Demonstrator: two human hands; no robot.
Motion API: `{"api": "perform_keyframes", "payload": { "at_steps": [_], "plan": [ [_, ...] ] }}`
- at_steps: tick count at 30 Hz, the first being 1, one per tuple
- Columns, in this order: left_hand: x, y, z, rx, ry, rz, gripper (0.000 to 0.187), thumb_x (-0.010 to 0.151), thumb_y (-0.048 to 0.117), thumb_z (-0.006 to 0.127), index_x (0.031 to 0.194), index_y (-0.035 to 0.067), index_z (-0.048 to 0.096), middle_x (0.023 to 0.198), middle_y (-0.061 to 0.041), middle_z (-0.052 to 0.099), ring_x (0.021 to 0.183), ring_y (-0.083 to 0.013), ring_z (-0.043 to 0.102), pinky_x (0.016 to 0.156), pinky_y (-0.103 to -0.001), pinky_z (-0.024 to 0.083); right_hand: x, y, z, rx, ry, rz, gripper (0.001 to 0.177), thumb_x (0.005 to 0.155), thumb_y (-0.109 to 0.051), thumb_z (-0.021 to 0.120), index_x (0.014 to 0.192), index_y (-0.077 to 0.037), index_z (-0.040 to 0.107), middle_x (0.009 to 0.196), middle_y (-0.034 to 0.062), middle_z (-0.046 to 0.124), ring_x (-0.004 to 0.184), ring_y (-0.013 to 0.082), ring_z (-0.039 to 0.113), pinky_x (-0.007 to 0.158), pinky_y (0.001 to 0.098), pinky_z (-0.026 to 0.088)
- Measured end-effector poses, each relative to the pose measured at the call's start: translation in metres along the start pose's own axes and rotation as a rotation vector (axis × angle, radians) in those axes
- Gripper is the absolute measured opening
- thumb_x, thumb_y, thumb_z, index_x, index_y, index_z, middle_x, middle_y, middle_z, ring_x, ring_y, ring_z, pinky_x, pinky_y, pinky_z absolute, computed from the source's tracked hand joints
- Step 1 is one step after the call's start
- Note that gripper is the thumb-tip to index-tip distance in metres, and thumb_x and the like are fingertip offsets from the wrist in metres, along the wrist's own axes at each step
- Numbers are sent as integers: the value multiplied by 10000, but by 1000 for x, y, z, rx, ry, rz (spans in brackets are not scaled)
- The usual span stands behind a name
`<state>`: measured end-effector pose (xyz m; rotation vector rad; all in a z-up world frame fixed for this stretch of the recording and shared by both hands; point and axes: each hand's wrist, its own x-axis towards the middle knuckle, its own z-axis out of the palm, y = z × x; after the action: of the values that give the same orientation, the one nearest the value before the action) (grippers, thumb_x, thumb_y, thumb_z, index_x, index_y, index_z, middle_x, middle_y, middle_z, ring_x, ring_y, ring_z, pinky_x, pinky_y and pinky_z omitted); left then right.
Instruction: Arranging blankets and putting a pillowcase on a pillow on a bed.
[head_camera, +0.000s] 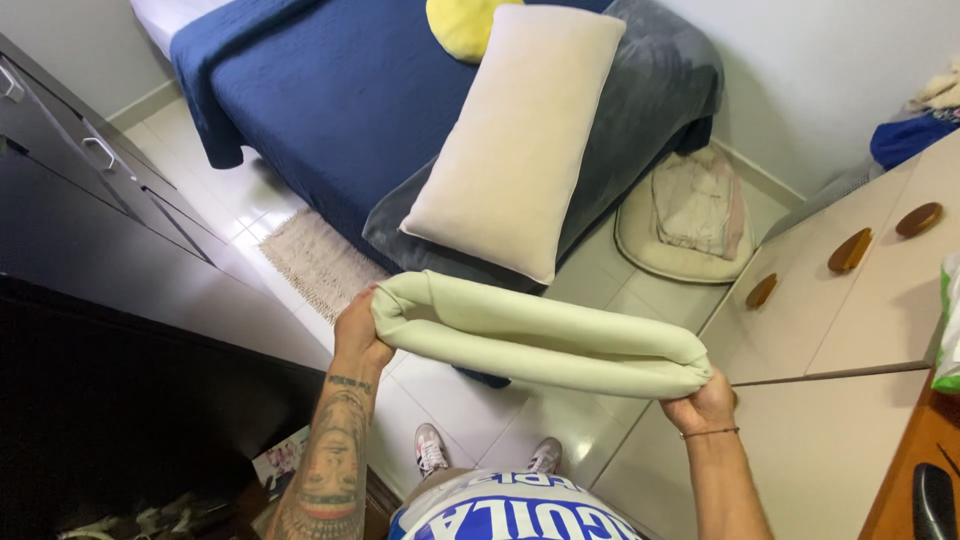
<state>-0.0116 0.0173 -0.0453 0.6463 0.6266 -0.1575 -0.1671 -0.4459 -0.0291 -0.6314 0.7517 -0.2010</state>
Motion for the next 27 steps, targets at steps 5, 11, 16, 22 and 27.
{"api": "perform_keyframes", "payload": {
  "at_steps": [5,11,16,22,27],
  "plan": [
    [-16,4,-1,11,98,-60,310,1006,206,549,1176,-52,570,1089,-157,687,1025,-288,690,901,-428,603,-5,-14,23,-72,-78,38,417,1078,-361,474,1208,22,578,1144,163,667,1038,260,694,926,427,618],
    [-8,-5,-15,648,-173,-118,426,794,93,735,1175,-55,613,1043,-155,714,932,-257,705,837,-379,591,-14,-40,36,-476,-25,15,397,973,-338,624,1195,-11,584,1072,127,665,875,216,651,731,362,539],
    [4,-11,-14,1207,-127,49,440,695,-54,758,1130,-35,694,995,-140,748,873,-237,714,772,-353,565,9,-51,35,-1266,-48,-29,336,889,-60,741,1187,-39,588,891,118,598,573,201,438,401,374,323],
    [-7,-10,7,1452,59,125,502,731,-63,755,1221,33,703,1036,-147,732,895,-244,725,787,-345,589,18,-36,33,-1403,151,7,215,891,-4,700,1100,-26,651,927,127,630,725,194,561,578,344,470],
    [18,-19,-27,621,68,-39,480,787,-98,706,1256,-70,607,1098,-185,702,923,-271,745,801,-373,649,22,-27,15,-844,185,-50,371,947,28,602,1312,-40,595,1092,114,673,930,221,676,759,354,581]
  ]
}}
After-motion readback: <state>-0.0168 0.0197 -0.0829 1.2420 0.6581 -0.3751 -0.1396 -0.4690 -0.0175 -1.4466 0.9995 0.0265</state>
